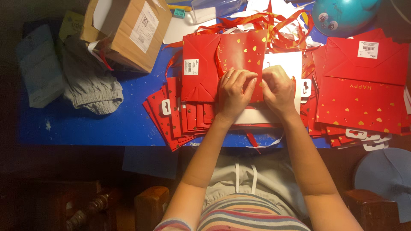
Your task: The person assembles red Valentine's Day gift bags by threading red ribbons through white plastic handles and tying them. They handle multiple bags and ribbons on a blue table, stacking completed bags as they work.
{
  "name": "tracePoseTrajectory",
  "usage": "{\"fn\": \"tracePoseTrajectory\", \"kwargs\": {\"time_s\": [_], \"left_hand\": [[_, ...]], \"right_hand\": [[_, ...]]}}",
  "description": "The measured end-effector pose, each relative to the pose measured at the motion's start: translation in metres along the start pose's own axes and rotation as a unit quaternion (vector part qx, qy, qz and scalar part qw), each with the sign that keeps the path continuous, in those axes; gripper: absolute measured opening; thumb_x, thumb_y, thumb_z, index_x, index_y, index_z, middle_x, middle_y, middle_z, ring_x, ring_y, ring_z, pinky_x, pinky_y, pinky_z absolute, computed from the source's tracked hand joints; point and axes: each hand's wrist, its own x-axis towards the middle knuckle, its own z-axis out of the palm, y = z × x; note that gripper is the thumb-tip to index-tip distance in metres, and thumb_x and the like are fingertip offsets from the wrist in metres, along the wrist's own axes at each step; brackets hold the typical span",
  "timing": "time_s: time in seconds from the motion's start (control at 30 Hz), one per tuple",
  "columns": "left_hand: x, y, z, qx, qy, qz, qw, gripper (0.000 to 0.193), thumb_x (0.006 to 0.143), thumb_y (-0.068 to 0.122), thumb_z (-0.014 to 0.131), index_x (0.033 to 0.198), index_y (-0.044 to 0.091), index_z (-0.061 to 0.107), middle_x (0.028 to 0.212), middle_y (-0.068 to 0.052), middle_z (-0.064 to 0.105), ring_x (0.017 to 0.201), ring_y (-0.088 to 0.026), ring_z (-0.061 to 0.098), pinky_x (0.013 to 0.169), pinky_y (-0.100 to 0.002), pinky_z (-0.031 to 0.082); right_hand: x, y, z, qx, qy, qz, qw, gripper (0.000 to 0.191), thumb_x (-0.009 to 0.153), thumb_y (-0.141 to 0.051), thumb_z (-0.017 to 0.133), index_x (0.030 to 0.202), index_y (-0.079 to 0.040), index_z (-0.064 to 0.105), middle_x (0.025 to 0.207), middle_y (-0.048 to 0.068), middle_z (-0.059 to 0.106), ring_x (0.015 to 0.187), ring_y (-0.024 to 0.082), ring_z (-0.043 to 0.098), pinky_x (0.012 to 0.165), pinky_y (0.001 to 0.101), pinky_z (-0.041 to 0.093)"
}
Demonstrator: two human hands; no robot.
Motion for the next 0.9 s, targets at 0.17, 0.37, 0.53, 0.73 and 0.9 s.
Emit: {"fn": "tracePoseTrajectory", "kwargs": {"time_s": [0.17,0.37,0.53,0.73,0.9], "left_hand": [[-0.0001,0.0013,-0.0017,0.009,-0.007,0.002,1.000,0.010,0.095,0.017,0.071,0.103,0.012,0.069,0.103,-0.003,0.069,0.105,-0.025,0.065,0.109,-0.044,0.047],[-0.0003,0.0013,-0.0030,0.006,-0.010,0.002,1.000,0.011,0.095,0.017,0.072,0.104,0.012,0.069,0.103,-0.003,0.069,0.106,-0.025,0.065,0.109,-0.044,0.047],[0.0001,0.0002,-0.0014,0.001,-0.005,0.003,1.000,0.011,0.094,0.017,0.072,0.104,0.012,0.069,0.103,-0.003,0.069,0.105,-0.025,0.065,0.108,-0.045,0.047],[0.0000,0.0002,-0.0012,-0.003,-0.007,-0.001,1.000,0.010,0.095,0.017,0.071,0.104,0.012,0.069,0.103,-0.003,0.069,0.105,-0.025,0.065,0.108,-0.044,0.047],[-0.0001,0.0016,-0.0031,0.000,-0.012,-0.001,1.000,0.010,0.095,0.017,0.071,0.104,0.012,0.069,0.103,-0.003,0.069,0.106,-0.026,0.065,0.110,-0.045,0.046]], "right_hand": [[-0.0038,0.0008,0.0006,-0.005,0.001,0.041,0.999,0.018,0.093,0.006,0.064,0.109,-0.003,0.067,0.093,0.012,0.060,0.085,0.024,0.063,0.074,0.0358,0.049],[-0.0030,-0.0019,-0.0006,0.026,0.007,0.072,0.997,0.020,0.094,0.005,0.065,0.108,-0.006,0.074,0.087,0.008,0.057,0.075,0.020,0.059,0.066,0.0332,0.044],[-0.0020,-0.0035,0.0000,0.003,0.001,0.075,0.997,0.018,0.094,0.005,0.065,0.108,-0.004,0.073,0.089,0.008,0.056,0.075,0.018,0.059,0.066,0.0318,0.045],[-0.0020,-0.0001,0.0018,0.009,0.017,0.019,1.000,0.018,0.087,0.007,0.068,0.103,-0.002,0.067,0.105,0.012,0.058,0.088,0.020,0.064,0.075,0.0315,0.053],[-0.0034,0.0047,0.0010,0.003,-0.009,0.034,0.999,0.016,0.090,0.005,0.067,0.104,-0.001,0.065,0.099,0.010,0.062,0.088,0.022,0.065,0.076,0.0342,0.052]]}}
